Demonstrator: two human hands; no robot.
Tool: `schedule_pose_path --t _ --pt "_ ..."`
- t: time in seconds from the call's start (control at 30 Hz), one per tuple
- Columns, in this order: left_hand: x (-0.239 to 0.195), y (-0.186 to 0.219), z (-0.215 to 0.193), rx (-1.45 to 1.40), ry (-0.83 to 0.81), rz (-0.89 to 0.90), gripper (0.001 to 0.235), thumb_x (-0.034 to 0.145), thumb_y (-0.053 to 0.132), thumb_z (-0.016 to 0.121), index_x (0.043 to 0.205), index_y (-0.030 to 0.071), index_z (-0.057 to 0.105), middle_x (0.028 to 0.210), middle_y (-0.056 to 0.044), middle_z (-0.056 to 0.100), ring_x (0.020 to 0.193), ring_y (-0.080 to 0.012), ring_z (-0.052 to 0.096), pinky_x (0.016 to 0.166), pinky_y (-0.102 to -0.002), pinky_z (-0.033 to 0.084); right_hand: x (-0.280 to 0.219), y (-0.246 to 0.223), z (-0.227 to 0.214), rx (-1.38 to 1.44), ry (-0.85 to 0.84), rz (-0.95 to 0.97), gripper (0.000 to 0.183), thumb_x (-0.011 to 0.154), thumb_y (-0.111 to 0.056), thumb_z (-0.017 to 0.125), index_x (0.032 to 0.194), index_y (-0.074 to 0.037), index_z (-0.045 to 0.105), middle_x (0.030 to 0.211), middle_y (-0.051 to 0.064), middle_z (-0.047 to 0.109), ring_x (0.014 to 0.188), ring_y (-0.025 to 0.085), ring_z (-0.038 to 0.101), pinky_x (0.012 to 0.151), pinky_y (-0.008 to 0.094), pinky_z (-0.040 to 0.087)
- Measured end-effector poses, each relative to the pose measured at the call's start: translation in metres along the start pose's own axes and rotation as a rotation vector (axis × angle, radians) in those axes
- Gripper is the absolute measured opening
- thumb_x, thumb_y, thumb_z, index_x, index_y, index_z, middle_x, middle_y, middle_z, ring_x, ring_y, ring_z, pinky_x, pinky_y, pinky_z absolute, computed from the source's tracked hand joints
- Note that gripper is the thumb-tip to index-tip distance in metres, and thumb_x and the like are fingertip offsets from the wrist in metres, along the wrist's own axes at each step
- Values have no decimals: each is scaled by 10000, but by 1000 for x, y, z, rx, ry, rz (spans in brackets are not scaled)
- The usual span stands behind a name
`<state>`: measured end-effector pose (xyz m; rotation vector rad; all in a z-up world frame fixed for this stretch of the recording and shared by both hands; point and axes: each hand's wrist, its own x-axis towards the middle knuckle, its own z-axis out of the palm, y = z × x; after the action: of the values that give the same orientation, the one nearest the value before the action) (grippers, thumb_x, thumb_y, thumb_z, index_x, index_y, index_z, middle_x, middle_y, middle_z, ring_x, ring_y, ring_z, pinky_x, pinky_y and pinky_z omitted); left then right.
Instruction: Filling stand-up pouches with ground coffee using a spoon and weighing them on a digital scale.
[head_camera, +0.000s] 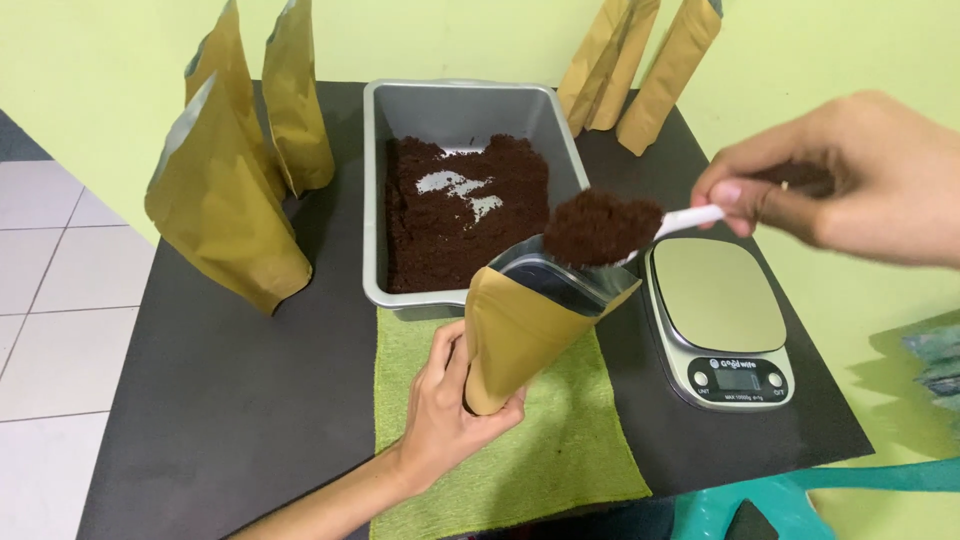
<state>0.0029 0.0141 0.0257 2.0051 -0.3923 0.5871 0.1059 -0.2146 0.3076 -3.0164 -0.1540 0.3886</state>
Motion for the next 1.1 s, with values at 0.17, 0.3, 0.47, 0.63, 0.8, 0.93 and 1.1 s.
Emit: schedule_pose_path --t 0.17,0.3,0.47,0.63,0.8,0.93,1.1 --pt "-1 -2 1 21 13 7 727 770 305 827 1357 50 481 1226 -93 501 877 -185 660 597 -319 614 -16 -9 25 -235 47 -48 293 978 -340 603 823 -336 852 567 -84 765 476 129 486 539 262 401" --pt "0 -1 1 24 15 -7 725 758 299 834 1348 56 492 1215 -88 500 821 -178 642 568 -326 570 -16 20 74 -259 364 -533 105 971 -231 544 948 -279 634 784 -131 684 610 208 615 549 414 501" --pt "0 -4 0 6 21 26 693 749 294 835 1283 1 505 1217 -107 506 877 -219 659 586 -343 615 -19 26 85 -510 520 -629 385 920 -122 587 1196 -355 720 1102 -194 742 878 108 729 662 365 621" --pt "-2 -9 2 8 40 74 680 734 280 818 1248 -68 539 1203 -138 508 872 -271 677 632 -371 664 16 52 41 -37 433 -691 196 1012 -49 573 1132 -45 728 868 77 723 707 201 633 665 330 526" --pt "-12 -22 18 -32 12 132 787 801 461 747 1302 -96 505 1285 -224 514 1020 -357 666 773 -440 695 97 1 68 92 340 -308 211 1119 -118 534 1143 3 705 1044 136 768 981 264 714 916 421 566" --pt "-20 -22 19 123 73 391 617 1034 628 383 1462 196 478 1272 -210 625 990 -312 701 749 -450 635 203 -28 139 -29 282 -413 176 972 4 551 988 -31 722 871 162 742 773 290 692 754 410 536" --pt "-22 -14 8 203 49 527 566 1031 146 743 1487 314 454 1258 -149 649 1055 -291 713 715 -409 595 267 -52 195 -191 272 -375 133 793 75 579 911 20 548 988 302 634 823 522 647 685 590 514"
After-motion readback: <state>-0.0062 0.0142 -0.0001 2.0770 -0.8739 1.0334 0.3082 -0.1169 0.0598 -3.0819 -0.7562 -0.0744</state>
